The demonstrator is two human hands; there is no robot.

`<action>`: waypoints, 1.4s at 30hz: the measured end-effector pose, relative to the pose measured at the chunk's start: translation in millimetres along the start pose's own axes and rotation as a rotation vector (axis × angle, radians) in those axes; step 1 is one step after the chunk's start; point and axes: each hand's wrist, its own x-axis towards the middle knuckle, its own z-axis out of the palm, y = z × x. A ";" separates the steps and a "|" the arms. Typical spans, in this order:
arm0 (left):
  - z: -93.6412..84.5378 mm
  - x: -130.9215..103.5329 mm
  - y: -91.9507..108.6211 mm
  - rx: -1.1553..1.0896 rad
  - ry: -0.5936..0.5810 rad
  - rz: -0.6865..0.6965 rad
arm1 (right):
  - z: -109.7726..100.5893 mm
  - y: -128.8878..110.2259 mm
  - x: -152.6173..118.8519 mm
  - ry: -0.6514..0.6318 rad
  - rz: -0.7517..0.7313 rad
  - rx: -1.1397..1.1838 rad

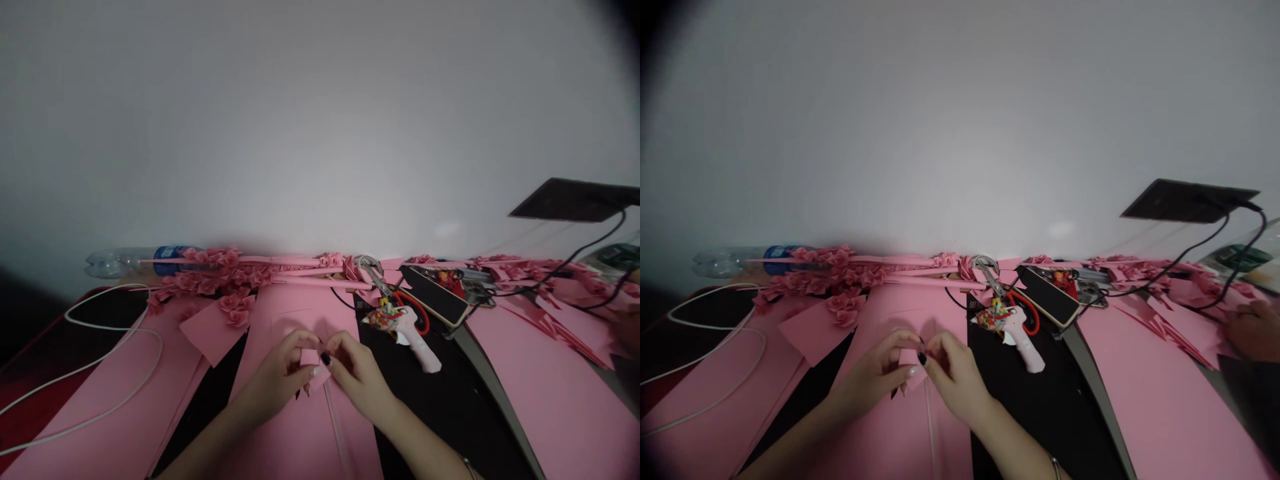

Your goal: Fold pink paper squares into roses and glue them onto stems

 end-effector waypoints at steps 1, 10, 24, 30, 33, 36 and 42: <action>0.7 -1.3 0.0 0.014 -0.018 0.005 | -0.2 -0.4 0.7 -0.037 0.003 -0.008; 1.1 -2.0 4.0 0.043 -0.090 0.024 | -1.9 -2.6 2.3 -0.111 0.031 0.034; 9.5 -5.1 -2.5 -0.142 -0.197 -0.023 | -0.5 -4.7 2.8 -0.092 -0.060 0.153; 8.4 -4.2 2.6 -0.063 -0.123 -0.036 | 2.6 -4.2 3.4 -0.075 0.032 0.283; 7.7 -4.9 4.5 -0.031 -0.118 -0.044 | 3.6 -2.8 3.0 -0.049 0.113 0.402; 7.5 -5.3 4.7 0.009 -0.130 -0.046 | 3.5 -2.3 3.7 -0.049 0.154 0.503; 6.1 -2.0 -0.2 0.064 -0.132 -0.039 | 3.3 -0.6 5.6 -0.080 0.212 0.562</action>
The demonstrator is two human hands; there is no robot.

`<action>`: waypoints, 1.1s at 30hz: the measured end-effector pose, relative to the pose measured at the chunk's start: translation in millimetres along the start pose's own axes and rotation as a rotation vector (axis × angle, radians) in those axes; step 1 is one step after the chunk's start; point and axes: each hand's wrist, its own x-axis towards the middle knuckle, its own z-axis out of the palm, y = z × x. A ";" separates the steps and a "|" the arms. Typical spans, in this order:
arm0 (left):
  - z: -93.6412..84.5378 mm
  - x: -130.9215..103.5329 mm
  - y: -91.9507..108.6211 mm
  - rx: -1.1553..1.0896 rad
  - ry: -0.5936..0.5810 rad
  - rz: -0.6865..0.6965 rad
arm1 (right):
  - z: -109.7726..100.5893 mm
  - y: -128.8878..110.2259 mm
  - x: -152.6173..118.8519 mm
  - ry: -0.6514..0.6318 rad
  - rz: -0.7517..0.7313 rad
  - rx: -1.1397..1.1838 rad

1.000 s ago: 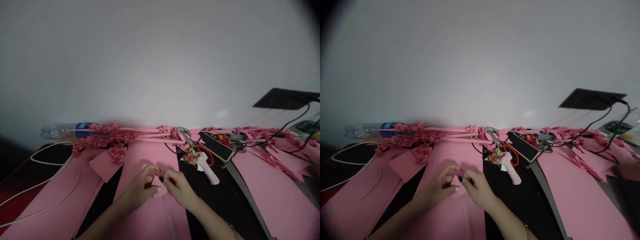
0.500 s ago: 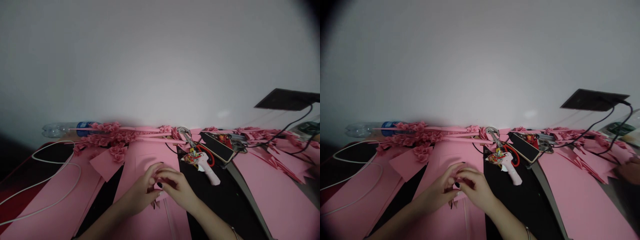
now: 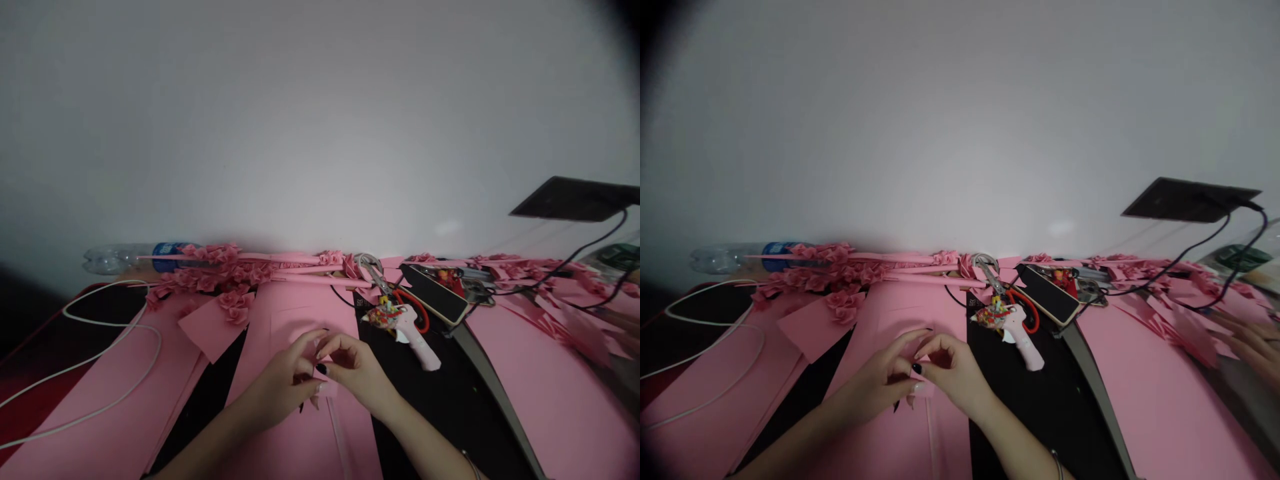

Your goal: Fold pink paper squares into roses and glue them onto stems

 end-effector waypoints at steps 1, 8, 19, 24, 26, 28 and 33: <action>-0.4 0.7 -1.5 0.007 0.002 0.003 | -0.1 0.6 0.2 0.002 0.009 0.006; -1.1 1.1 -8.5 0.019 0.019 0.027 | 1.4 -0.2 -0.7 -0.014 -0.017 -0.065; 0.2 1.1 0.0 0.010 0.018 -0.016 | 0.1 2.1 -5.1 0.032 -0.221 -0.329; -0.4 3.0 5.5 -0.075 0.005 -0.017 | -0.5 -2.9 -6.2 -0.022 -0.330 -0.421; -1.7 3.5 7.3 -0.121 -0.012 0.001 | -1.2 -6.0 -7.5 -0.053 -0.364 -0.454; -3.4 4.1 7.3 -0.166 -0.029 0.001 | -2.4 -8.2 -9.2 -0.083 -0.380 -0.480; -8.8 6.3 1.8 -0.205 -0.056 -0.057 | -4.2 -8.6 -12.3 -0.111 -0.386 -0.538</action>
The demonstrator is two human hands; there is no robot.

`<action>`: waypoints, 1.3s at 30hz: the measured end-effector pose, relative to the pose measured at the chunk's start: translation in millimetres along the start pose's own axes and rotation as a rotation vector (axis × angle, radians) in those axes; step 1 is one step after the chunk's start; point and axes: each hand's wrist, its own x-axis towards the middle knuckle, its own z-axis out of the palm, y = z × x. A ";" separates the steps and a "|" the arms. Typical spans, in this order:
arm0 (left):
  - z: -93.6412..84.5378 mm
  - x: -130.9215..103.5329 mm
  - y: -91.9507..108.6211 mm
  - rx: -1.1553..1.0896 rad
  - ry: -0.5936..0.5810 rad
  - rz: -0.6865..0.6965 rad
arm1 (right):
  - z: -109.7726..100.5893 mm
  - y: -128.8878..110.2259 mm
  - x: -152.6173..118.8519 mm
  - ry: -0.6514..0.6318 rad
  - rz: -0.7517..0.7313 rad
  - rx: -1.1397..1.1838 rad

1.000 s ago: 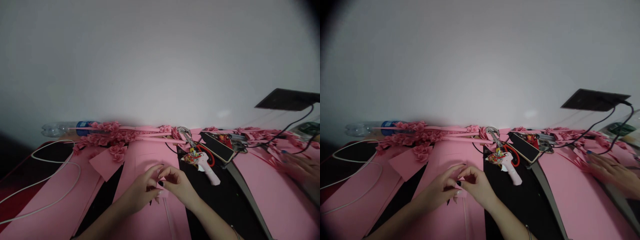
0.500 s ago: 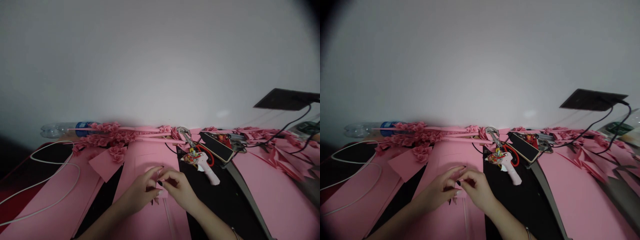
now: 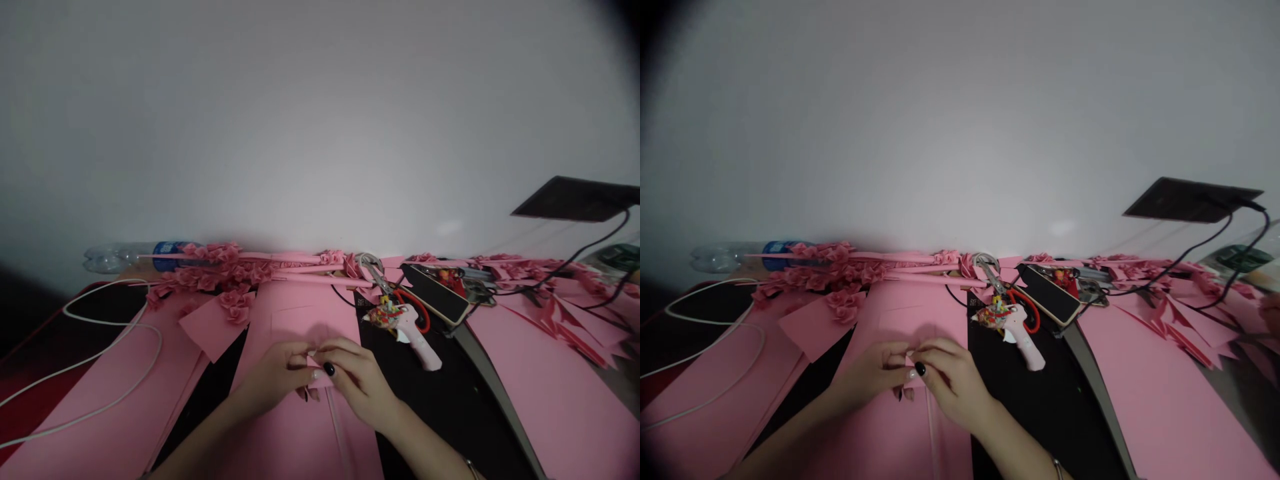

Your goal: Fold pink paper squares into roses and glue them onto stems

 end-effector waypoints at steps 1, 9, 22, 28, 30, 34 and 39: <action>-1.2 0.4 -0.5 0.001 0.003 -0.013 | 0.3 -0.1 -0.2 0.000 -0.007 -0.010; -2.8 -0.6 4.2 -0.020 0.049 -0.056 | 1.9 -1.7 2.5 0.008 0.009 -0.002; 1.6 -3.6 2.1 0.027 0.043 -0.007 | 0.9 -0.1 2.6 0.235 0.133 0.139; 6.9 -4.5 0.1 0.058 0.061 -0.022 | 7.3 9.3 1.0 0.074 0.262 -0.046; 7.3 -3.8 -1.6 0.067 0.062 -0.026 | 8.2 9.5 1.1 0.027 0.249 -0.091; 6.1 -3.0 -4.4 0.072 0.056 -0.014 | 7.9 6.9 1.7 -0.012 0.199 -0.092; 5.1 -2.8 -4.8 0.107 0.060 -0.013 | 8.8 8.8 0.1 0.013 0.179 -0.074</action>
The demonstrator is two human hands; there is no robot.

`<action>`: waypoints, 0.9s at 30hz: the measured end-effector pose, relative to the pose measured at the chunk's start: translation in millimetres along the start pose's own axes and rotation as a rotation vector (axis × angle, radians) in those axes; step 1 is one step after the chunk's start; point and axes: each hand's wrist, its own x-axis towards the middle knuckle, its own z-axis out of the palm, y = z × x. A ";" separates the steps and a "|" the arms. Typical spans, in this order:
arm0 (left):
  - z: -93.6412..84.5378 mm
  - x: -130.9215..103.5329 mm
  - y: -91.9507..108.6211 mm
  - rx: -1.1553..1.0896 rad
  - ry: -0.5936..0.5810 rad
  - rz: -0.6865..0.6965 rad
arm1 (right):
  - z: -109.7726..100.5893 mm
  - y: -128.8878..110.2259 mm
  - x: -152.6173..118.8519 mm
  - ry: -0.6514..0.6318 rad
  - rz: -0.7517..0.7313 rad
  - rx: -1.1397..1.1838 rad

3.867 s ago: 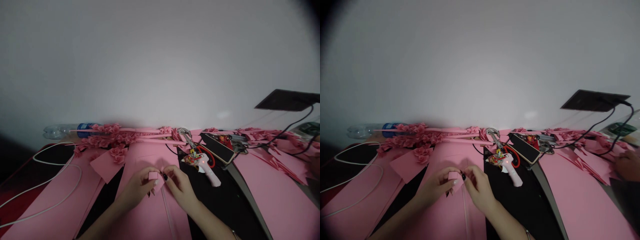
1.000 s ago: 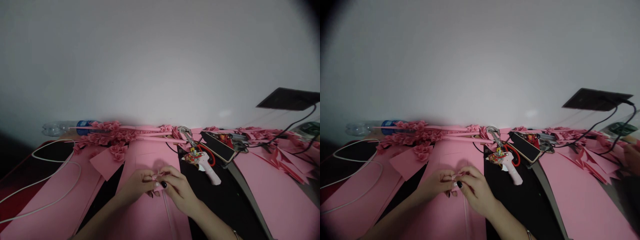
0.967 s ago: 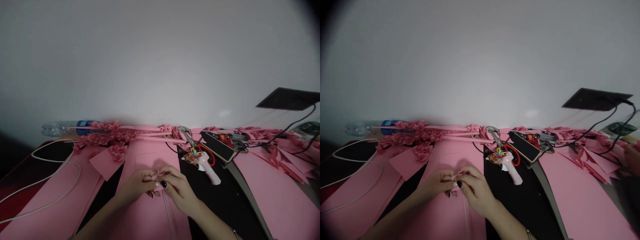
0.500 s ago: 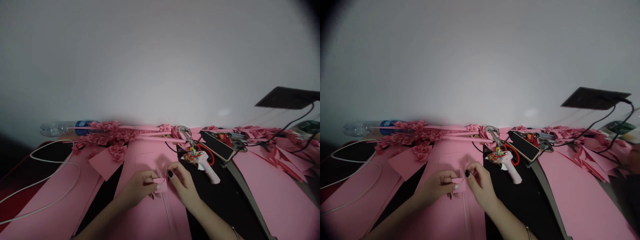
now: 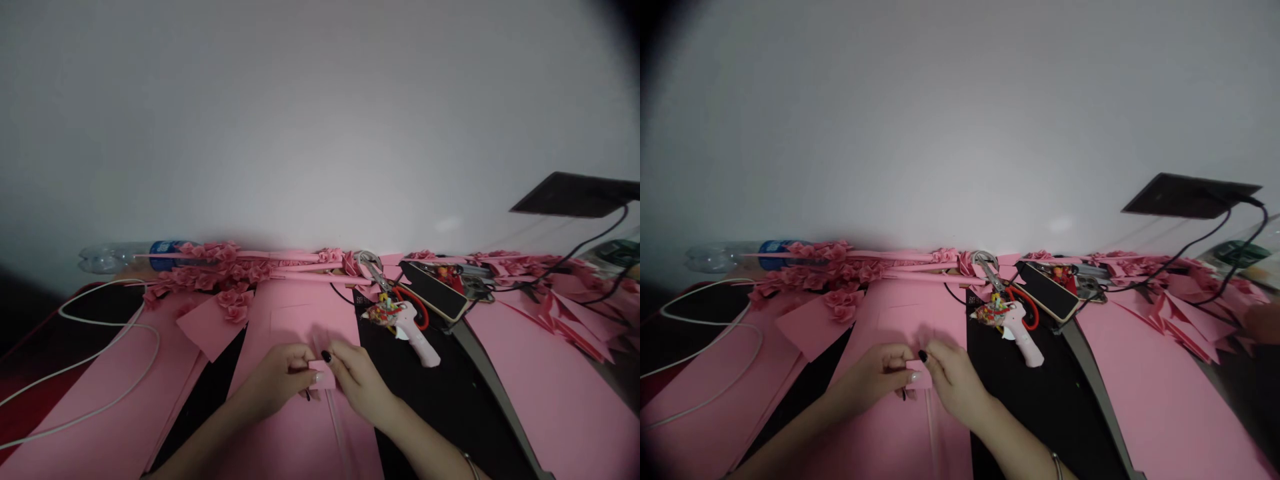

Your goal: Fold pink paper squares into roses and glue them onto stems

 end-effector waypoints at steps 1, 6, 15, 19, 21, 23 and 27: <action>-0.3 0.3 -0.2 -0.007 -0.001 0.005 | 0.3 1.2 -0.3 0.024 0.019 0.013; -2.4 2.2 -2.1 -0.049 0.009 0.039 | -0.5 3.0 1.2 0.141 0.156 0.189; 5.6 0.7 1.9 -0.080 0.073 0.010 | 1.5 -3.2 4.9 0.153 0.227 0.324; 8.1 -0.8 5.2 -0.049 0.055 0.021 | 3.9 -2.2 5.2 0.213 0.262 0.384; 8.0 -1.4 6.4 -0.038 0.032 0.032 | 4.2 -1.9 5.4 0.242 0.262 0.425; 7.5 -1.5 6.8 -0.031 0.025 0.029 | 3.4 -2.2 5.2 0.255 0.242 0.437; 6.3 -0.8 7.7 -0.036 0.067 0.020 | 0.1 -3.4 3.2 0.214 0.165 0.384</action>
